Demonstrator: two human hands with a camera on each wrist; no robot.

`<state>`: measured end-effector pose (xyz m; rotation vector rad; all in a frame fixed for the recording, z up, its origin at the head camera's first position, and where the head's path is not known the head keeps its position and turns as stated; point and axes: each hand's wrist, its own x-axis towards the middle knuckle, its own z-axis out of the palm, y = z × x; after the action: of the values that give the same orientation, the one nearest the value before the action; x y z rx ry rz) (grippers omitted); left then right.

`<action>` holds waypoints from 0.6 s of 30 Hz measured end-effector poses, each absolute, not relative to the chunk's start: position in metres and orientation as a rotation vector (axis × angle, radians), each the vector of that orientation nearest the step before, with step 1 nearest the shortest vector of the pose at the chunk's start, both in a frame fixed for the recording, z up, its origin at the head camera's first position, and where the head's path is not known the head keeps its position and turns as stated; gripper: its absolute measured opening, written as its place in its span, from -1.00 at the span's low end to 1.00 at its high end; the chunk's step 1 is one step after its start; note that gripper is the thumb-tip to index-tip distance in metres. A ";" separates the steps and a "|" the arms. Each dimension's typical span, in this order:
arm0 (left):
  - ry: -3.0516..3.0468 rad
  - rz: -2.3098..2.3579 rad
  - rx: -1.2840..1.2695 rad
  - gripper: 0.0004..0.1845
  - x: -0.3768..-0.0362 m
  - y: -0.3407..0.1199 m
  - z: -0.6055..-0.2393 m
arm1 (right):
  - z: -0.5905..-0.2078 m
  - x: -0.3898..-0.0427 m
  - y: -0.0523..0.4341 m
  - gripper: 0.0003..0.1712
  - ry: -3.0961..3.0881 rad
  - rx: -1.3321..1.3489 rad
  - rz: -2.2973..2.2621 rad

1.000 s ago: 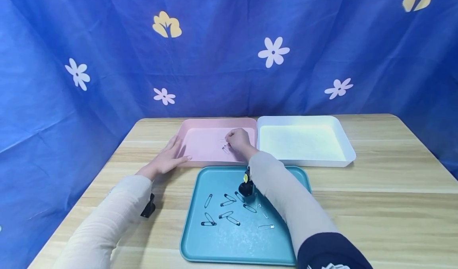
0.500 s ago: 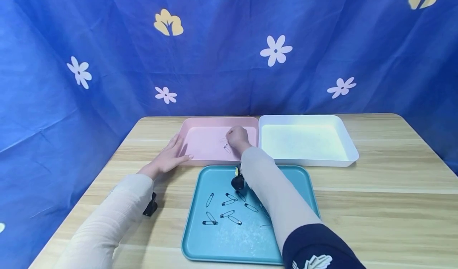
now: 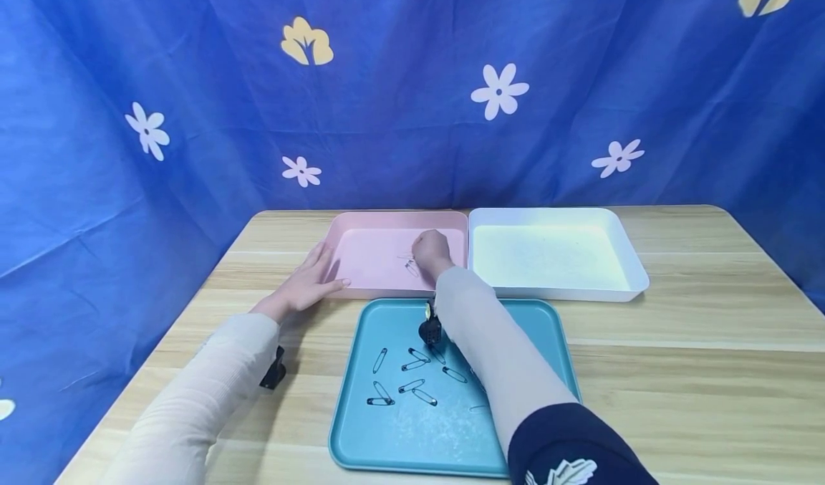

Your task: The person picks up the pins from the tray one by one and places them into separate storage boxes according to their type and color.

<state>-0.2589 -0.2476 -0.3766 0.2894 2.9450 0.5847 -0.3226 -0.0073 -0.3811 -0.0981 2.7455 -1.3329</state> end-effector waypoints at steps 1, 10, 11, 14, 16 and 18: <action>2.945 0.587 0.288 0.05 -0.259 -0.247 -0.377 | -0.381 -0.323 -0.006 -0.83 2.748 -0.103 -1.333; 2.945 0.566 0.311 0.05 -0.261 -0.246 -0.376 | -0.370 -0.320 0.014 -0.84 2.665 -0.057 -1.481; 2.947 0.559 0.314 0.05 -0.261 -0.247 -0.377 | -0.368 -0.320 0.017 -0.84 2.662 -0.060 -1.487; 2.948 0.549 0.319 0.05 -0.261 -0.247 -0.377 | -0.364 -0.318 0.026 -0.84 2.659 -0.074 -1.487; 2.948 0.549 0.313 0.05 -0.260 -0.247 -0.377 | -0.361 -0.315 0.031 -0.84 2.638 -0.061 -1.494; 2.946 0.557 0.310 0.03 -0.260 -0.247 -0.377 | -0.359 -0.311 0.035 -0.84 2.602 -0.040 -1.521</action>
<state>-0.2597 -0.2468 -0.3774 0.3097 2.9462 0.5567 -0.3114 0.0350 -0.3587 -0.0399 2.6022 -1.5215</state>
